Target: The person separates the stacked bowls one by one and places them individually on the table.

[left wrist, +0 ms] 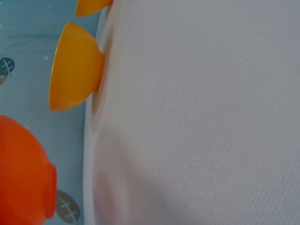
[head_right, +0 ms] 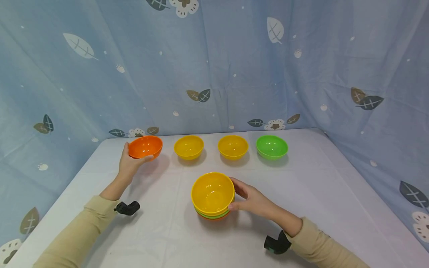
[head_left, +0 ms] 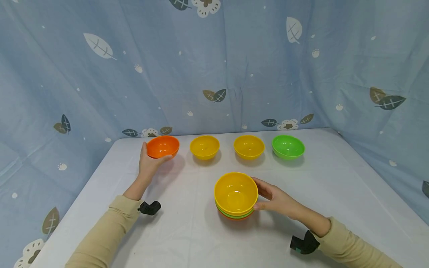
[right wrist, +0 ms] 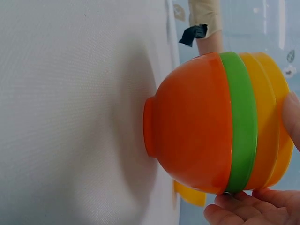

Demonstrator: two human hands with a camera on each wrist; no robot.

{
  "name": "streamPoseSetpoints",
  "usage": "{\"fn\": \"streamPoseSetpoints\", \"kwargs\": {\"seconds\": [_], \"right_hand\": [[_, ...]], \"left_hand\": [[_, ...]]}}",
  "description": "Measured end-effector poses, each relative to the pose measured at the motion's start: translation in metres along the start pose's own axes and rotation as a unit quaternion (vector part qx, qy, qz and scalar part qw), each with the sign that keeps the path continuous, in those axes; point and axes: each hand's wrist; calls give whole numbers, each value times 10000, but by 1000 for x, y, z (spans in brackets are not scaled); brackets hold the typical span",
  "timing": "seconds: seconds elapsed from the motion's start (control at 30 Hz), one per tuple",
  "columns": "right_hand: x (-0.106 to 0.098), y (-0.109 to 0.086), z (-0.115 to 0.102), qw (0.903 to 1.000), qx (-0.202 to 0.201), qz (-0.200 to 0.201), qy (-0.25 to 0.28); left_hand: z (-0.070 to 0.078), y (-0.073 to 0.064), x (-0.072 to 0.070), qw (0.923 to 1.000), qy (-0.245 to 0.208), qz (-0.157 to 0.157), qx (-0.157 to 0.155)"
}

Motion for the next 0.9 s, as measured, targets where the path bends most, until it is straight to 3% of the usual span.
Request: {"fn": "streamPoseSetpoints", "kwargs": {"seconds": [0.5,0.9], "right_hand": [[0,-1,-2,10000,-8,-19,-95],[0,-1,-1,10000,38,-23,-47]], "left_hand": [[-10,8,2,9996,183,207,-73],[-14,12,4,9991,211,167,-341]]}}
Point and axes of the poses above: each hand's wrist, its own y-axis towards the middle knuckle, its own x-axis out of the palm, z = x × y, and after that the axes turned 3 degrees about y, right-handed
